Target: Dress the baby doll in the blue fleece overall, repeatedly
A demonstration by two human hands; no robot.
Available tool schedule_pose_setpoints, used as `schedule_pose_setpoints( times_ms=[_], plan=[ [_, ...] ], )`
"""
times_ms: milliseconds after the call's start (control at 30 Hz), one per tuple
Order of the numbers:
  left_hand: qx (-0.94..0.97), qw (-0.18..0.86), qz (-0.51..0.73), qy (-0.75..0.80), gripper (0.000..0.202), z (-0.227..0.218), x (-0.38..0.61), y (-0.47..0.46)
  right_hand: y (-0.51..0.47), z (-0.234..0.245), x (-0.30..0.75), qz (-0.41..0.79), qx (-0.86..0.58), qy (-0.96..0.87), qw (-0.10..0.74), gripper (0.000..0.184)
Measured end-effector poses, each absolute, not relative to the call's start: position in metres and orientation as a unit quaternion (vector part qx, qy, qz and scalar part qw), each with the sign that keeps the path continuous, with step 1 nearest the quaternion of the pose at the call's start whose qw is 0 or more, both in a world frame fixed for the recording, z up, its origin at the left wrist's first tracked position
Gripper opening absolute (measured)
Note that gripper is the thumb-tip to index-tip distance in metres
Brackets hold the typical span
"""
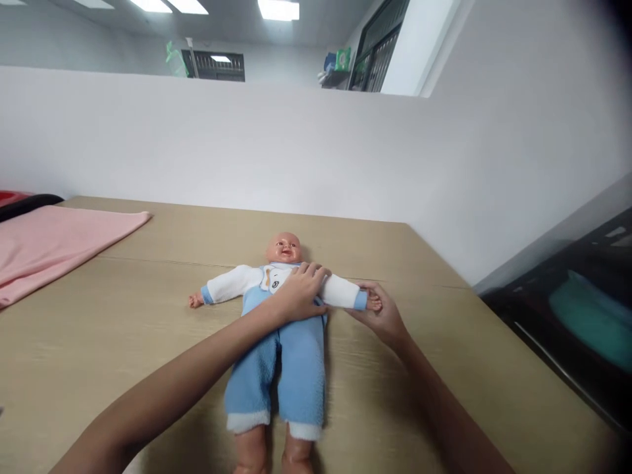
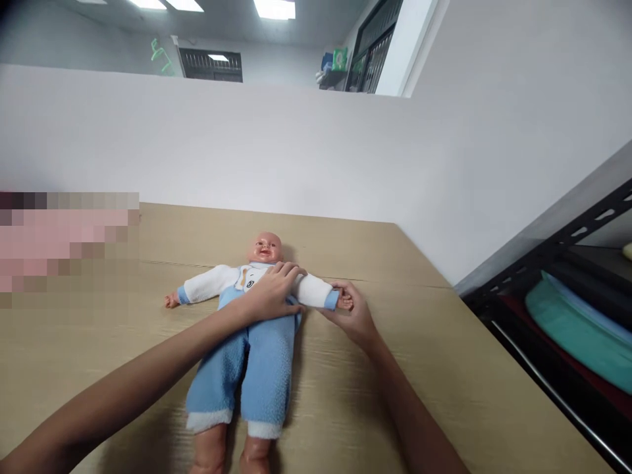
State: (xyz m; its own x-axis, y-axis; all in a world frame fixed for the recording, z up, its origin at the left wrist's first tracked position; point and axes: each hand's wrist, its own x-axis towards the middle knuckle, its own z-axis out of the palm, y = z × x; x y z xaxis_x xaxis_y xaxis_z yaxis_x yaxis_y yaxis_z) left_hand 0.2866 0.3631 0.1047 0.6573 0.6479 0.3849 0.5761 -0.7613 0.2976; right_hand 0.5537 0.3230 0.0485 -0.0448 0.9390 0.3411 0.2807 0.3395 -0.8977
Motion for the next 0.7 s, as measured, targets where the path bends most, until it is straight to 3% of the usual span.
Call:
schedule_pose_setpoints(
  times_ms=[167,267,467,600,700],
  plan=[
    [0.871,0.128,0.316,0.353,0.042,0.094,0.281,0.368,0.307,0.045,0.511,0.408,-0.426,-0.566,0.576,0.075],
    [0.818,0.206,0.408,0.350,0.034,0.094,0.268,0.366,0.306,0.035,0.504,0.412,-0.439,-0.566,0.564,0.069],
    [0.632,0.399,0.545,0.379,0.046,0.096,0.248,0.369,0.303,0.026,0.488,0.512,-0.422,-0.607,0.437,0.057],
    [0.530,0.457,0.602,0.385,0.047,0.094,0.235,0.373,0.302,0.032,0.459,0.537,-0.384,-0.612,0.435,0.046],
    [0.495,0.464,0.625,0.385,0.045,0.095,0.226,0.371,0.305,0.032,0.439,0.548,-0.390,-0.580,0.460,0.050]
  ],
)
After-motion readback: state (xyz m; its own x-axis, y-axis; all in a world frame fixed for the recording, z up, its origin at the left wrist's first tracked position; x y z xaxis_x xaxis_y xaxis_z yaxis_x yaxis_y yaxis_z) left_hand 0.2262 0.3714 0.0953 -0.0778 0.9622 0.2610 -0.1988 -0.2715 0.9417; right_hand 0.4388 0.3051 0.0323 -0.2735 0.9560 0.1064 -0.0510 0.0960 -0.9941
